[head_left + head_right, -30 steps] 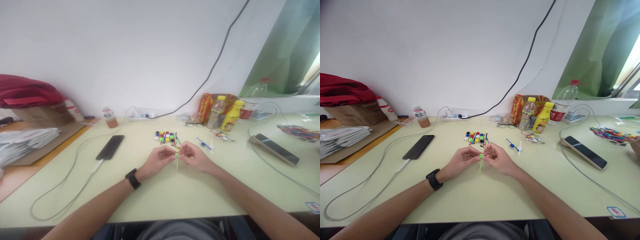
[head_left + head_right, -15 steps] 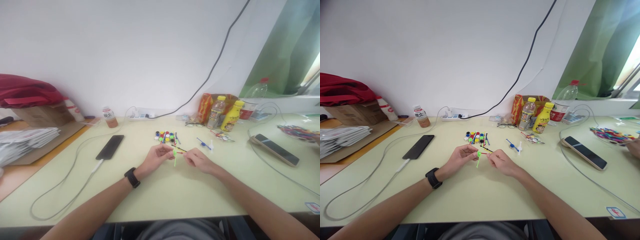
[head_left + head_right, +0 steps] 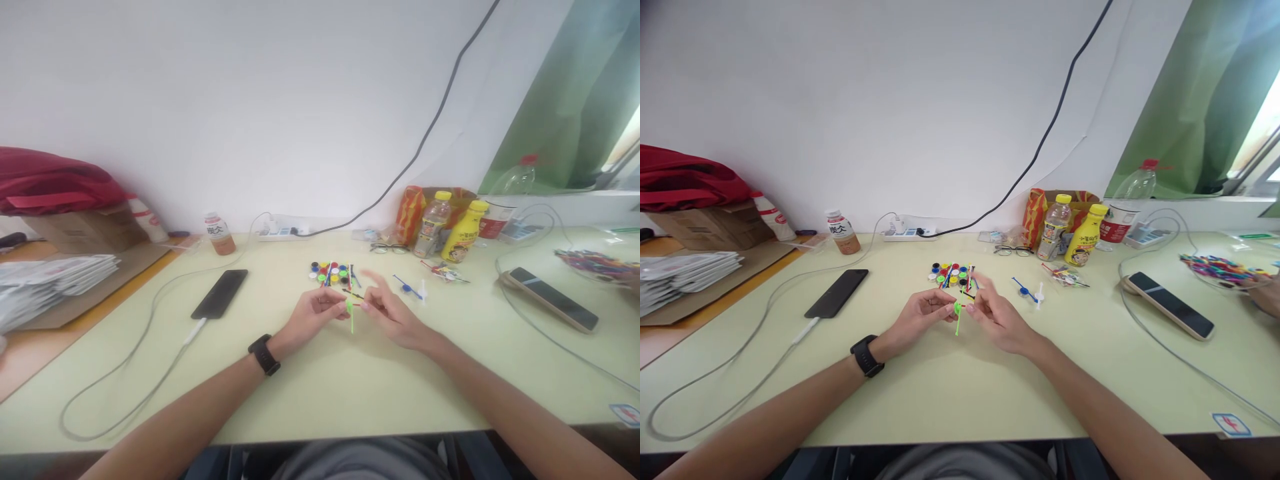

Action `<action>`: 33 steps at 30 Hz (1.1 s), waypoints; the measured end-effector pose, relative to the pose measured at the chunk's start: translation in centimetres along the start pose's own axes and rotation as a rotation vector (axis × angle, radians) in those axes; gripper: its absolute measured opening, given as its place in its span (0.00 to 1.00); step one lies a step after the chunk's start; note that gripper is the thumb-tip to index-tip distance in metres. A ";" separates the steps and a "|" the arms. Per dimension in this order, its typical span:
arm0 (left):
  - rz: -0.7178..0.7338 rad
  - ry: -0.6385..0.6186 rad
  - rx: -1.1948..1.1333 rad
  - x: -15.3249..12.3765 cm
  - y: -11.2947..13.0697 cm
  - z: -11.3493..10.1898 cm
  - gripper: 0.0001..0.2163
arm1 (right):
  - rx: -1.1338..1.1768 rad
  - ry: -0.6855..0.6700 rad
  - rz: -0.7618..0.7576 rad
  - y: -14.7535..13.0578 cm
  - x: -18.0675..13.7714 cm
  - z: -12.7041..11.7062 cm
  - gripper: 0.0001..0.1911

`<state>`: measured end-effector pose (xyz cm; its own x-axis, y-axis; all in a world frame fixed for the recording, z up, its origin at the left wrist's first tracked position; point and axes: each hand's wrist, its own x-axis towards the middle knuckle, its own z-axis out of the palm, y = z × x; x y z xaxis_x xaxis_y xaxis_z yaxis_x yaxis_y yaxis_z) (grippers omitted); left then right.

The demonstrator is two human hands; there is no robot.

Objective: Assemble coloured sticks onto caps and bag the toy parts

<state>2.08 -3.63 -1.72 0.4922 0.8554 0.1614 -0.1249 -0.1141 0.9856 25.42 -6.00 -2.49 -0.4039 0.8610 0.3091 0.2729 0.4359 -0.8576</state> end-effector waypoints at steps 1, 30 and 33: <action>0.002 0.005 0.002 0.0 0.0 0.0 0.15 | 0.001 -0.042 0.032 0.1 0.1 -0.2 0.20; -0.012 -0.085 0.074 -0.4 0.4 0.2 0.14 | 0.049 0.004 0.049 -0.6 0.5 0.3 0.13; -0.008 -0.071 0.069 -0.3 0.3 0.1 0.14 | 0.028 0.027 0.046 -0.6 0.5 0.3 0.15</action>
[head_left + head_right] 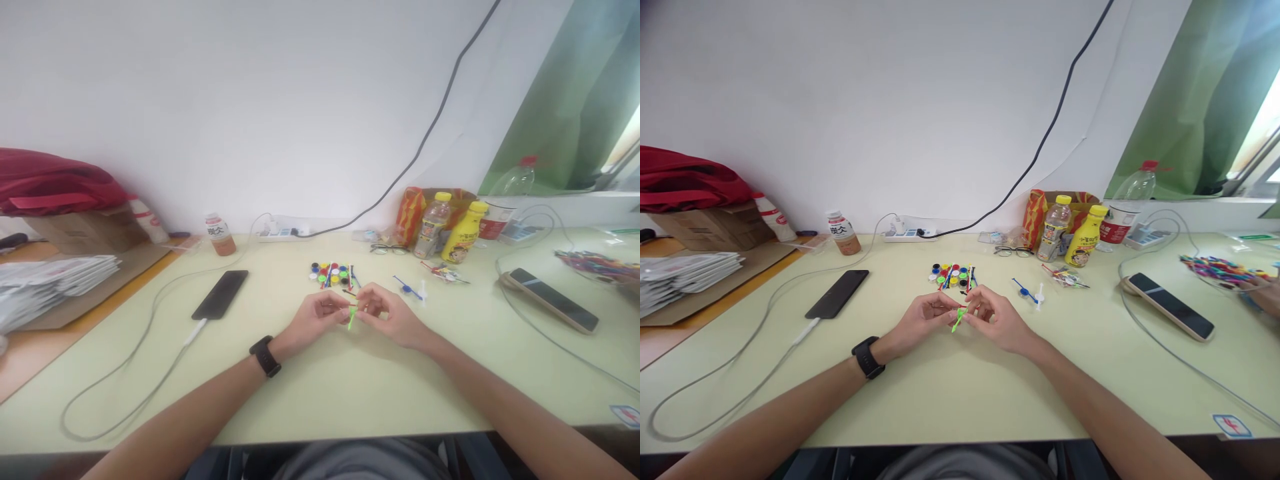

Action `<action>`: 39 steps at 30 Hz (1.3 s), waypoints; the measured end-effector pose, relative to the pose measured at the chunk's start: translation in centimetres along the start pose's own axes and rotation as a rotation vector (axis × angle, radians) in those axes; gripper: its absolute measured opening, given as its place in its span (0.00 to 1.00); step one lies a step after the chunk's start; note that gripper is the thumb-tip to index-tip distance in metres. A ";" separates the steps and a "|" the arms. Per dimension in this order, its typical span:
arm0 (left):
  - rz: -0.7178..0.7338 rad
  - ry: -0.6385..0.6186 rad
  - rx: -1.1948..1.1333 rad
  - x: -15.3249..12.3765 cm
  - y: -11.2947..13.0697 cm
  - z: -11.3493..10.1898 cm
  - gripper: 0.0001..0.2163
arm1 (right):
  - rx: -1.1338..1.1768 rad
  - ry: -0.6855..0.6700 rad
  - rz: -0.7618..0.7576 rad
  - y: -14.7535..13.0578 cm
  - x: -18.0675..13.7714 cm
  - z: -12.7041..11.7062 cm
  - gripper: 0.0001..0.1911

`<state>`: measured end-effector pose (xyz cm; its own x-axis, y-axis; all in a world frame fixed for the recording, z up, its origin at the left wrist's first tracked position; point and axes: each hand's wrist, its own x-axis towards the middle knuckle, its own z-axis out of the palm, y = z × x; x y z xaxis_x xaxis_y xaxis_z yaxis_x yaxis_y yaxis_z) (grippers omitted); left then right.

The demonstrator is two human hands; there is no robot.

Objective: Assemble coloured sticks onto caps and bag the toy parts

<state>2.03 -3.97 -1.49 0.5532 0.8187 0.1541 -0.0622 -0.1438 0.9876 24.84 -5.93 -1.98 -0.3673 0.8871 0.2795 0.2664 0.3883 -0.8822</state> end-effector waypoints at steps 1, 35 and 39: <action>0.002 0.009 -0.003 0.0 -0.1 0.0 0.14 | -0.004 0.010 -0.009 0.0 0.0 0.0 0.16; -0.012 0.005 -0.013 0.0 -0.3 0.0 0.14 | 0.114 -0.077 0.045 -0.5 0.2 -0.2 0.19; -0.030 0.003 -0.015 0.0 -0.7 -0.1 0.15 | 0.113 -0.093 0.047 -0.4 0.3 -0.1 0.19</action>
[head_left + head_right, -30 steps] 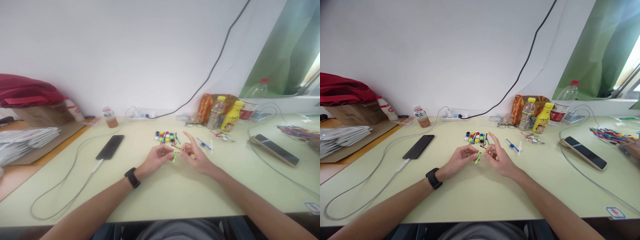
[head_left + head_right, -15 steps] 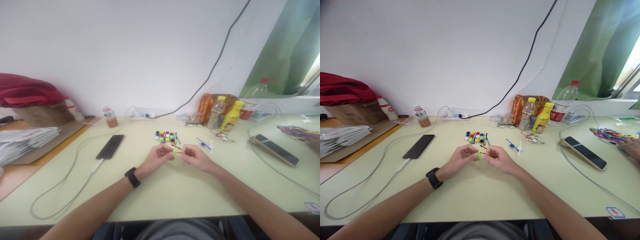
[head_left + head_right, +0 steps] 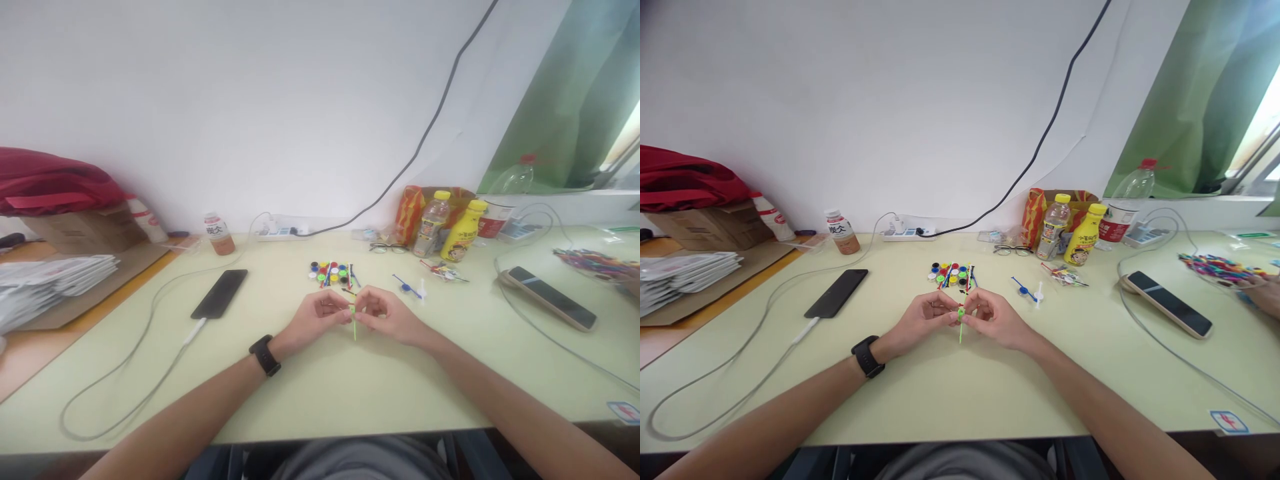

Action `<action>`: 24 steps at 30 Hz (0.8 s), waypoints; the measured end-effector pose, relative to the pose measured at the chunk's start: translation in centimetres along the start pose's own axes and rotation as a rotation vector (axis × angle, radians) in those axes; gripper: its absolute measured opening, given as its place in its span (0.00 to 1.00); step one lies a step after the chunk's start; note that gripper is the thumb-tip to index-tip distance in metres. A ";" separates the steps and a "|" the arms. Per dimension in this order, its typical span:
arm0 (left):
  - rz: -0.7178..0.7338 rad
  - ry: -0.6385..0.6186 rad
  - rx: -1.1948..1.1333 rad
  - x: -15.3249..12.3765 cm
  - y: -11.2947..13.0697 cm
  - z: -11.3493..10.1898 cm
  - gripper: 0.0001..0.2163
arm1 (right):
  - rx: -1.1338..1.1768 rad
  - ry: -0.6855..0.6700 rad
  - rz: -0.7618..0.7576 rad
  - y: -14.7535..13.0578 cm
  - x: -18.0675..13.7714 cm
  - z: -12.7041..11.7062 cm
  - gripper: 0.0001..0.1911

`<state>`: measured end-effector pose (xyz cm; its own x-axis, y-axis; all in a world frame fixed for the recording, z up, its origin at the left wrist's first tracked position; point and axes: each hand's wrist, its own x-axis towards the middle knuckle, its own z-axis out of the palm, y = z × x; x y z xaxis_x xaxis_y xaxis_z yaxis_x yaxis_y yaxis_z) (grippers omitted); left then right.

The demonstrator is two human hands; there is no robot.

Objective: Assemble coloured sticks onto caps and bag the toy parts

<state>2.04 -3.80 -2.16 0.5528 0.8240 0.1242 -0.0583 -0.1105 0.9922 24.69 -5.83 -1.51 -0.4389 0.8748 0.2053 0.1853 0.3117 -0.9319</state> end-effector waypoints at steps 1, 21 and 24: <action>0.002 0.000 -0.001 0.0 -0.1 0.0 0.15 | 0.008 0.003 0.010 0.0 0.0 0.0 0.19; 0.184 0.263 0.332 0.7 -0.4 -1.3 0.12 | -0.580 0.273 0.067 3.3 0.4 -5.0 0.14; 0.207 0.341 0.413 1.1 -0.6 -2.2 0.10 | -0.851 0.292 0.176 4.2 0.2 -6.8 0.17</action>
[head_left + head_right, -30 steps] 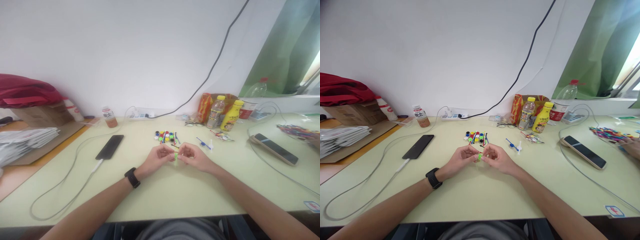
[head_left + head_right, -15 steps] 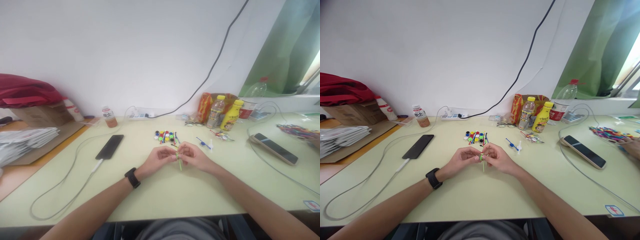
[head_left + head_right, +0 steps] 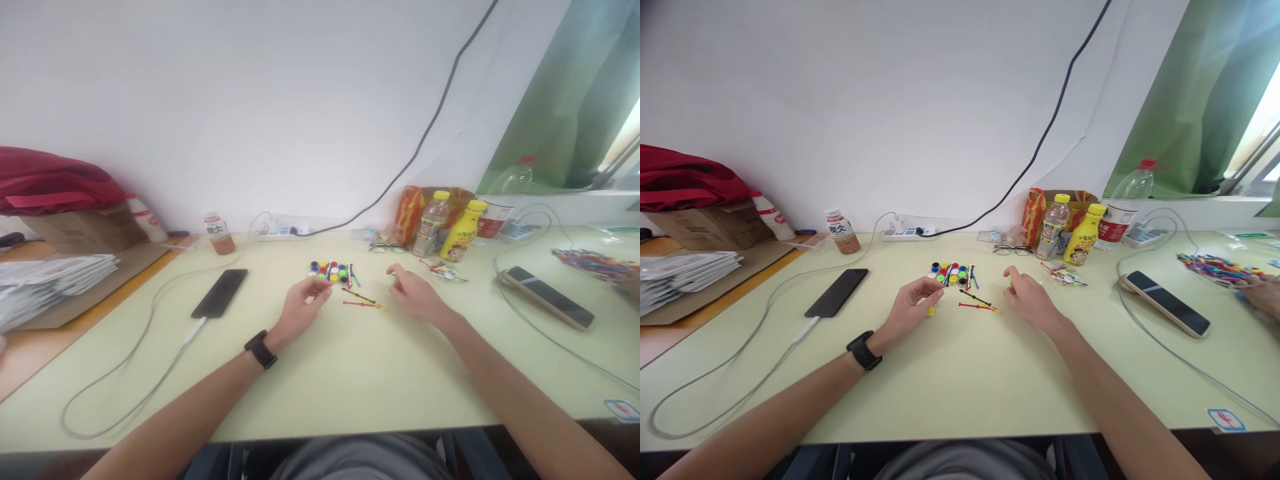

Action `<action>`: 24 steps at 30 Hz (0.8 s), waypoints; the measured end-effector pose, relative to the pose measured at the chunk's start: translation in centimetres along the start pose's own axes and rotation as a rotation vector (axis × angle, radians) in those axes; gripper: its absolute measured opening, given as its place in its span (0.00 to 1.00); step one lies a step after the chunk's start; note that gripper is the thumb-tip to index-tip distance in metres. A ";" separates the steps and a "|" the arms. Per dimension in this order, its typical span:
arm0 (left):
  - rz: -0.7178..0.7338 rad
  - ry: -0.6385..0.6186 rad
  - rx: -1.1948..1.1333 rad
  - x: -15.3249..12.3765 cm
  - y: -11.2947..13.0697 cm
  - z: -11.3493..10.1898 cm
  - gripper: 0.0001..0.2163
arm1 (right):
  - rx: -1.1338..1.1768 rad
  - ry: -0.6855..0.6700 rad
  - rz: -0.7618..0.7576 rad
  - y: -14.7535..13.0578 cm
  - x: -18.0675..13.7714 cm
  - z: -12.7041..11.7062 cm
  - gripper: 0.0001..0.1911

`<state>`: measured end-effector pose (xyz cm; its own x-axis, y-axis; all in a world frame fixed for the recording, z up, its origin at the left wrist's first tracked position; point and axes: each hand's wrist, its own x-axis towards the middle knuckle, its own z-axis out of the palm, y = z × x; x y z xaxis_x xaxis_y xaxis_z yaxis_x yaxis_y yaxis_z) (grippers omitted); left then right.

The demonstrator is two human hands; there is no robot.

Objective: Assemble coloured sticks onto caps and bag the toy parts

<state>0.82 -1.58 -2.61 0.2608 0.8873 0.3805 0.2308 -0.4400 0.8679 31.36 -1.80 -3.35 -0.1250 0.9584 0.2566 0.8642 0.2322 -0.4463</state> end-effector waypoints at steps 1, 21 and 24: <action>0.010 0.017 0.034 0.1 -0.1 -0.2 0.09 | -0.064 -0.004 0.011 0.5 0.1 -0.1 0.18; -0.010 -0.076 0.740 -0.1 -0.1 -1.3 0.14 | 0.062 -0.112 -0.324 -3.6 -1.2 2.0 0.05; 0.019 -0.086 0.778 -0.2 0.2 -1.2 0.15 | 0.063 -0.114 -0.335 -3.6 -1.1 2.2 0.08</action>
<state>-0.35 -1.68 -2.15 0.3358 0.8788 0.3391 0.8078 -0.4538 0.3761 27.33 -3.35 -3.96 -0.4529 0.8391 0.3014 0.7349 0.5427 -0.4066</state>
